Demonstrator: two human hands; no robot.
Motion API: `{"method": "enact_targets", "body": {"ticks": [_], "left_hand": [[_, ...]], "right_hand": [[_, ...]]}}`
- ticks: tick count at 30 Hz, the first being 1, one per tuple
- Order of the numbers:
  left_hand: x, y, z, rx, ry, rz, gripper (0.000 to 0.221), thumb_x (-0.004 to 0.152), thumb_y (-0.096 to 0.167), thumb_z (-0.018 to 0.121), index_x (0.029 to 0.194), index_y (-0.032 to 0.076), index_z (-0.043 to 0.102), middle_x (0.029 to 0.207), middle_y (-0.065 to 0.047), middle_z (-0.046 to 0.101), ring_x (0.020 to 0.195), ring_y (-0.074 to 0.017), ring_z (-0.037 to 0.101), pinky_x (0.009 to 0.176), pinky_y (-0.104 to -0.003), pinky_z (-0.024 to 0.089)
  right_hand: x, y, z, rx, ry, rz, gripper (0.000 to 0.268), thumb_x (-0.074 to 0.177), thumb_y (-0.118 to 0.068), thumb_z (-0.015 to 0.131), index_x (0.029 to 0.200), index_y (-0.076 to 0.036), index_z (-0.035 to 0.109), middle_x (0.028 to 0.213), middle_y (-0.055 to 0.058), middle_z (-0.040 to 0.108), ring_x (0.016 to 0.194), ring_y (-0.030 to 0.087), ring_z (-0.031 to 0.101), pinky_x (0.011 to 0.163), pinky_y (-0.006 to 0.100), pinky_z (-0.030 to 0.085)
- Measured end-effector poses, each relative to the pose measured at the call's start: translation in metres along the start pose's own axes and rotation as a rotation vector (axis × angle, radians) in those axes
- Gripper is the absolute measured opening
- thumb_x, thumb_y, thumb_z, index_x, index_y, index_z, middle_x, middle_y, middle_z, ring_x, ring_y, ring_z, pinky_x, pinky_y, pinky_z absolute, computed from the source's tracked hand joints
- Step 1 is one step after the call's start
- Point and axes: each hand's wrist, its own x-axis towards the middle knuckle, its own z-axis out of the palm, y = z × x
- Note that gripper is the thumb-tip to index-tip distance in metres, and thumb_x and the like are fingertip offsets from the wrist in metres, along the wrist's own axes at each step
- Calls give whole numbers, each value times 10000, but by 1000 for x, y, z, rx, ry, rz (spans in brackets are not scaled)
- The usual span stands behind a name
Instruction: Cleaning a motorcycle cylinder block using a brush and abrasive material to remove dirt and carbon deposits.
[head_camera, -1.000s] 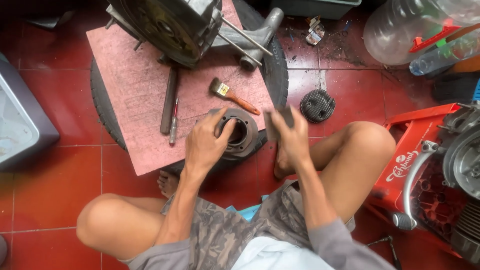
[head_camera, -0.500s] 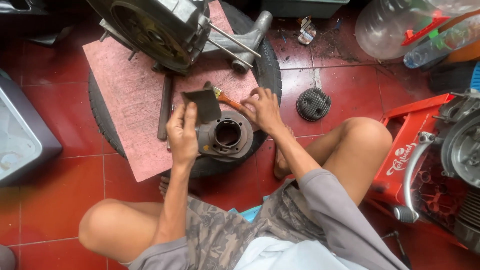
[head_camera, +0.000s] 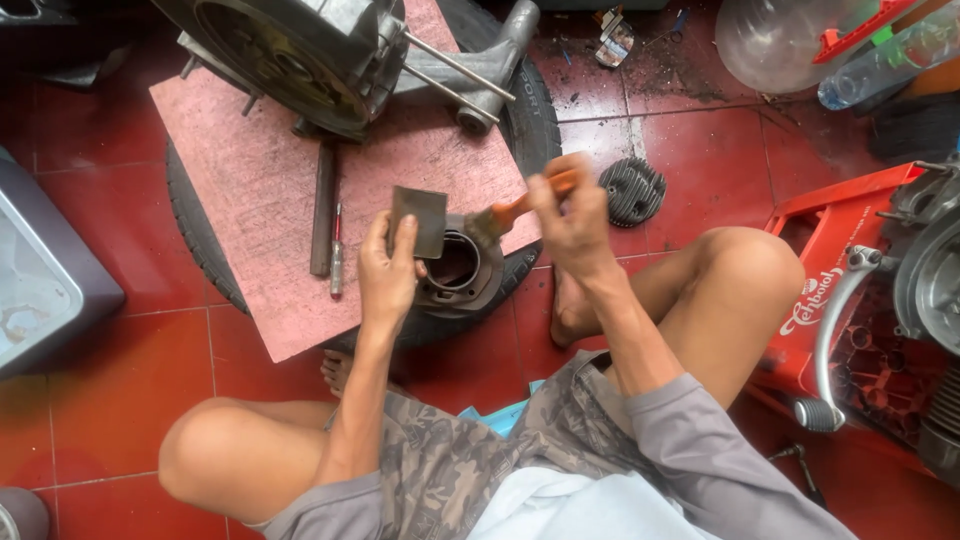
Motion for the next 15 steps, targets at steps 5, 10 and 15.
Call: {"method": "enact_targets", "body": {"ticks": [5,10,15], "left_hand": [[-2,16,0,-15,1,-70,206,1035,254,592,1116,85,676,828,-120,662,456,-142,616,367,-215,492],[-5,14,-2,-15,22,-139,235,1026,230,579,1154,55,670,771,-122,640,447,-161,610,346,-232,497],[-1,6,0,-46,53,-179,244,1017,233,594,1167,60,676,763,-147,640,470,-171,626,346,-240,518]], "right_hand": [[-3,-18,28,107,-313,46,86,916,-116,660,854,-103,602,542,60,547,474,172,543,459,262,407],[-7,-35,31,121,-385,178,185,1014,-203,586,943,-89,713,530,75,605,523,167,613,534,272,508],[-117,-29,45,-654,-184,70,259,1057,-251,493,818,-257,593,557,25,653,587,238,725,1012,380,484]]}}
